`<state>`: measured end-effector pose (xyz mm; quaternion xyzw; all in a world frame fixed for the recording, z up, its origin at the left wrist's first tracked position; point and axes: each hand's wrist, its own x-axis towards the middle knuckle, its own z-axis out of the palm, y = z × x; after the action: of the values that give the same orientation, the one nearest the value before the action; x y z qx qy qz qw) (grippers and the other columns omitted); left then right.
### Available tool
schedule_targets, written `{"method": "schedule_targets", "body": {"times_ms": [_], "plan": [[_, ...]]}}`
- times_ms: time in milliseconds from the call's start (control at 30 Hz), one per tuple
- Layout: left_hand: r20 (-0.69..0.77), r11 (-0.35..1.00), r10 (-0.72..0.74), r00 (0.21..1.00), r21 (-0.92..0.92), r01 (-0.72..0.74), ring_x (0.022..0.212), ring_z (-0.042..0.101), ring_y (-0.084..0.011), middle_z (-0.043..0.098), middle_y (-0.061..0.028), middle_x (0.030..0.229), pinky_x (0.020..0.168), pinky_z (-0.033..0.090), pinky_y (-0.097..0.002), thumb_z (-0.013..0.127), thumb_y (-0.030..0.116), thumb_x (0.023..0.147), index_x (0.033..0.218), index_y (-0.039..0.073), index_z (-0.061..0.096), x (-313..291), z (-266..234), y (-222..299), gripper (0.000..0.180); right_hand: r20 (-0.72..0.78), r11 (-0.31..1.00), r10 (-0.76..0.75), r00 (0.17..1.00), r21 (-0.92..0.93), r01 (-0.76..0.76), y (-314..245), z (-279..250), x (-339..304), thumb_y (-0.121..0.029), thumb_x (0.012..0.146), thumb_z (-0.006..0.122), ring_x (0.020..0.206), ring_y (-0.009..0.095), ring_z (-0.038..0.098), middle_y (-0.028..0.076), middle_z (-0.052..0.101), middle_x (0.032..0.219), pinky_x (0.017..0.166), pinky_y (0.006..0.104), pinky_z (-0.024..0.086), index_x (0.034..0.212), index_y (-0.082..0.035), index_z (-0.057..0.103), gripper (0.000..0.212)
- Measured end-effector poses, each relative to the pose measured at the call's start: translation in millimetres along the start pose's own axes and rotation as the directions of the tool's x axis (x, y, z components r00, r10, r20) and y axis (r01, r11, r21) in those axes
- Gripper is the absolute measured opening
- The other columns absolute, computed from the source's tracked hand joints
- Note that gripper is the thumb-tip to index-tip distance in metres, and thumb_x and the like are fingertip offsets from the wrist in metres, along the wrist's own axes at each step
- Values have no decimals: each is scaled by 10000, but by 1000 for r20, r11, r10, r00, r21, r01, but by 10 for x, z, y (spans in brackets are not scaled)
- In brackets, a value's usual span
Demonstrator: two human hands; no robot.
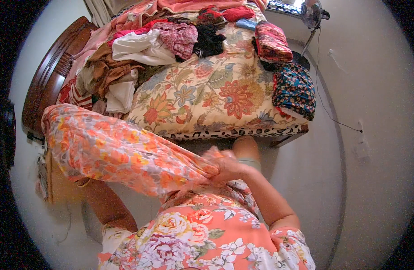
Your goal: The person picks up several items of clothing from a bed and folds them by hand on the bed surface.
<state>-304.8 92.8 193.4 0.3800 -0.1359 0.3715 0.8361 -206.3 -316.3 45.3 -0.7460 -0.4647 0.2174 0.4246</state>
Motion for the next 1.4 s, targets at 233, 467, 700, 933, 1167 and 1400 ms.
{"method": "schedule_targets", "body": {"times_ms": [233, 467, 700, 933, 1167, 1400], "plan": [[25, 960, -132, 991, -245, 134, 933, 588, -245, 574, -88, 1067, 870, 496, -458, 427, 366, 965, 1110, 55, 565, 191, 277, -418, 369, -87, 120, 646, 759, 993, 11, 183, 127, 102, -353, 962, 526, 1134, 257, 590, 104, 584, 1277, 1026, 451, 443, 1347, -14, 450, 518], [872, 805, -373, 319, 474, -356, 1005, 575, -276, 618, -60, 957, 922, 449, -398, 601, 84, 810, 1005, 79, 627, -643, 1599, -1706, 197, -351, -220, 153, 924, 899, 378, -550, -357, 320, -465, 973, 463, 1298, 267, 443, 145, 472, 1392, 1086, 400, 377, 1390, -33, 411, 602], [815, 798, -567, 115, 579, -167, 970, 584, -276, 620, -76, 963, 920, 439, -377, 655, 174, 810, 965, 71, 622, -772, 1276, -1769, 190, -10, 150, 648, 762, 982, -114, -305, -379, -4, -5, 781, 647, 1006, 223, 649, 148, 653, 1115, 880, 358, 530, 1199, 41, 571, 428], [190, 505, -664, 723, 827, 246, 855, 649, -200, 688, -98, 959, 783, 505, -303, 668, 105, 870, 998, 23, 690, -339, 332, -2016, 153, -58, 203, 741, 669, 969, -141, -484, -931, 86, 8, 760, 668, 998, 210, 639, 132, 647, 1100, 878, 330, 510, 1224, 21, 552, 479], [256, 208, -481, 838, 962, -175, 1006, 593, -291, 640, -110, 1009, 870, 482, -383, 658, 111, 842, 1030, 35, 647, 30, -468, -2651, 203, -482, 669, 609, 630, 739, -81, -252, -2603, 1054, -97, 812, 673, 965, 194, 634, 97, 646, 1104, 837, 313, 516, 1261, -8, 514, 484], [308, -95, -441, 843, 918, -385, 1239, 427, -304, 511, -98, 1270, 1028, 314, -465, 667, 323, 820, 1196, 106, 546, 355, -806, -3445, 451, -756, 925, 285, 590, 56, -375, 476, -5179, 2636, -137, 835, 657, 1023, 201, 621, 100, 614, 1194, 886, 320, 512, 1364, -10, 422, 592]]}}
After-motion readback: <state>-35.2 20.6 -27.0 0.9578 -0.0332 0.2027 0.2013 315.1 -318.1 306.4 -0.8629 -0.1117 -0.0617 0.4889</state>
